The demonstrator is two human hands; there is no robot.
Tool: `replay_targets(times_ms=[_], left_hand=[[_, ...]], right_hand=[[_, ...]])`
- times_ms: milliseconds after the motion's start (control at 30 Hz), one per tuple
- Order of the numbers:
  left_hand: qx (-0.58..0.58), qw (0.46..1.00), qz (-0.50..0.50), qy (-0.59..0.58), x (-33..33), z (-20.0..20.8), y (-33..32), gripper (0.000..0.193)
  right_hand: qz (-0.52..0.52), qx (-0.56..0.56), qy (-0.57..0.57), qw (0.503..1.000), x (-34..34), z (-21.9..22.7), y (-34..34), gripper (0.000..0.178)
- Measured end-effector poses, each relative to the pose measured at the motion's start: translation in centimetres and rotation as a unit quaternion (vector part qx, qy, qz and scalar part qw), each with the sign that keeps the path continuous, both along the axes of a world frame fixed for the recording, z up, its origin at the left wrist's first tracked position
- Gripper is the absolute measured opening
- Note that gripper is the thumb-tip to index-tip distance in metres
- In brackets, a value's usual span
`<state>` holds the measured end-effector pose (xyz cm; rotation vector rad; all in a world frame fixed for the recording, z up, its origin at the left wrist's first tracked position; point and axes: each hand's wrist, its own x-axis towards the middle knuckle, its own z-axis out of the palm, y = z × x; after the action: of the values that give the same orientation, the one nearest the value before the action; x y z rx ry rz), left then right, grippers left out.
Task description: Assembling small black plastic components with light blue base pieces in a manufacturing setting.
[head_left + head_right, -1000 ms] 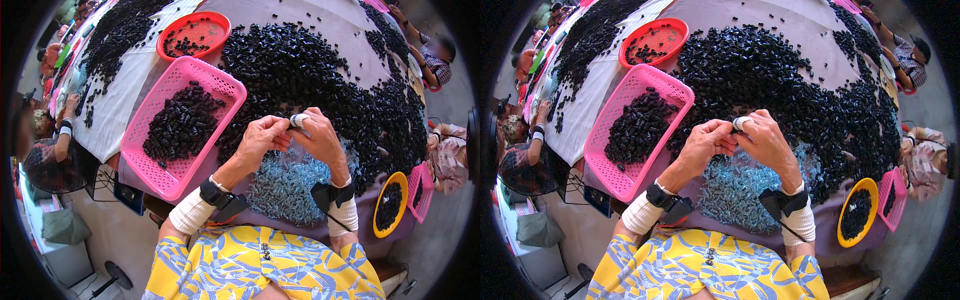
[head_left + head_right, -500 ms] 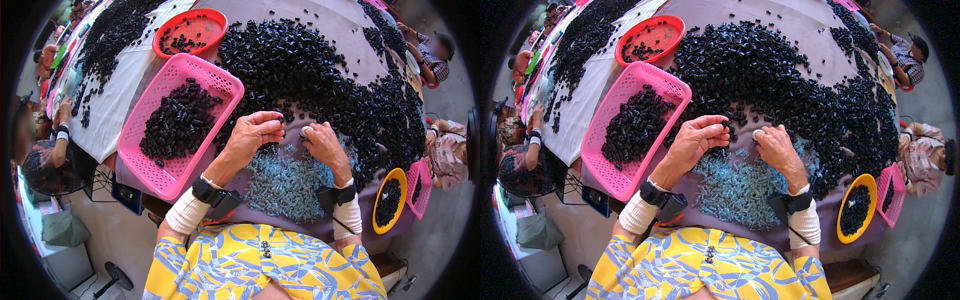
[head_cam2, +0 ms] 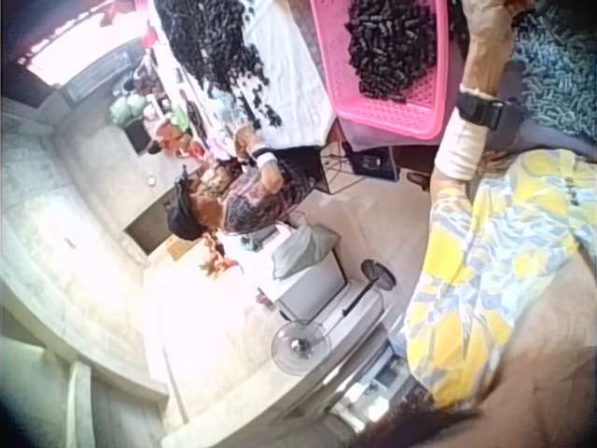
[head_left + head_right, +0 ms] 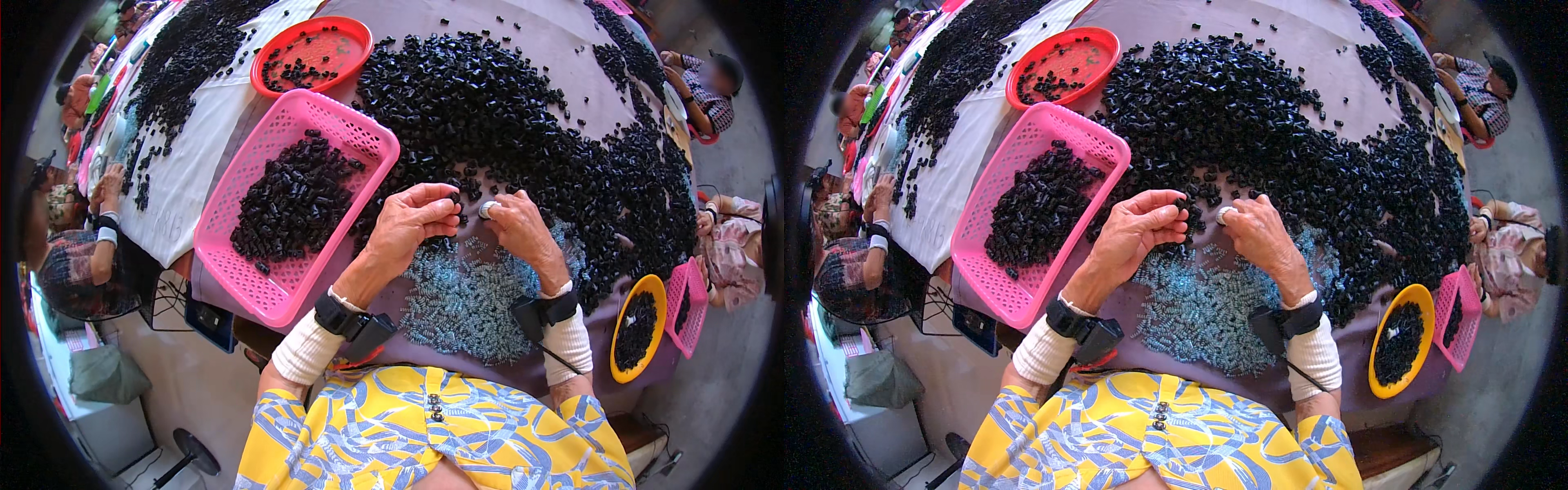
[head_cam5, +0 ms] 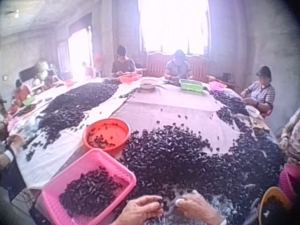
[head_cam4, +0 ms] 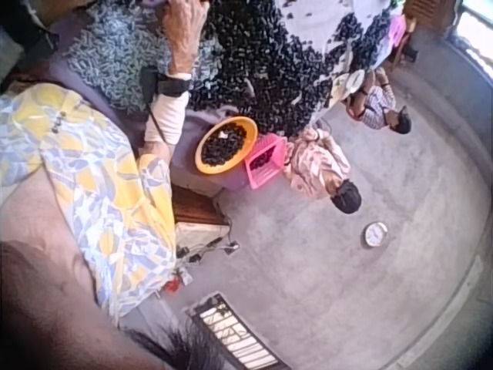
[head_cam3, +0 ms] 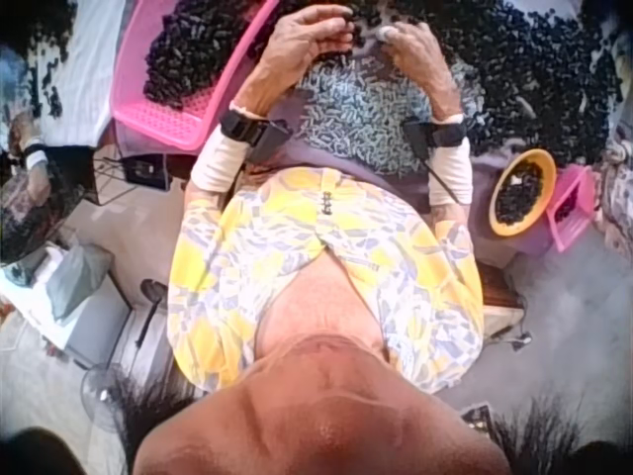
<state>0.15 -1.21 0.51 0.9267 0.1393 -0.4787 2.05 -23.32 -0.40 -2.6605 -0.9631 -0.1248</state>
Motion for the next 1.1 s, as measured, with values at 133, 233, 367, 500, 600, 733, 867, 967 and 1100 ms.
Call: replay_targets(times_ms=[133, 233, 367, 500, 600, 733, 867, 967, 1100], left_hand=[[0.002, 1.0, 0.002, 0.0, 0.0, -0.2, 0.2, 0.024], [0.001, 1.0, 0.001, -0.001, 0.0, -0.2, 0.1, 0.023], [0.004, 1.0, 0.001, 0.003, -0.1, -0.3, -0.1, 0.023], [-0.002, 1.0, 0.001, -0.001, -0.2, -0.5, -0.1, 0.023], [0.009, 1.0, 0.008, 0.002, -0.3, -0.7, 0.0, 0.022], [0.01, 1.0, 0.005, 0.004, -0.4, -0.1, 0.1, 0.022], [0.001, 1.0, 0.016, -0.001, -0.3, -0.6, 1.0, 0.022], [0.006, 1.0, 0.013, 0.001, -0.3, -0.7, 1.1, 0.022], [0.008, 1.0, 0.001, 0.002, -0.2, -0.6, 0.5, 0.022]], right_hand=[[-0.043, 0.049, 0.017, 0.998, -0.1, 1.1, -1.2, 0.006], [-0.071, 0.035, 0.016, 0.997, -0.5, 1.6, -1.8, 0.008], [-0.085, -0.012, 0.024, 0.996, -1.4, 1.5, -2.5, 0.012], [0.035, 0.004, 0.101, 0.994, -2.8, 2.2, -0.5, 0.018], [0.04, -0.014, 0.08, 0.996, -3.0, 1.1, 1.6, 0.017], [-0.024, 0.032, 0.053, 0.998, -0.4, 0.3, 0.3, 0.016], [-0.08, 0.1, 0.039, 0.991, 0.1, 1.3, -1.8, 0.013], [-0.107, 0.046, 0.056, 0.992, -0.3, 0.8, -2.9, 0.013], [-0.091, 0.039, 0.066, 0.993, -0.9, 1.1, -2.7, 0.013]])
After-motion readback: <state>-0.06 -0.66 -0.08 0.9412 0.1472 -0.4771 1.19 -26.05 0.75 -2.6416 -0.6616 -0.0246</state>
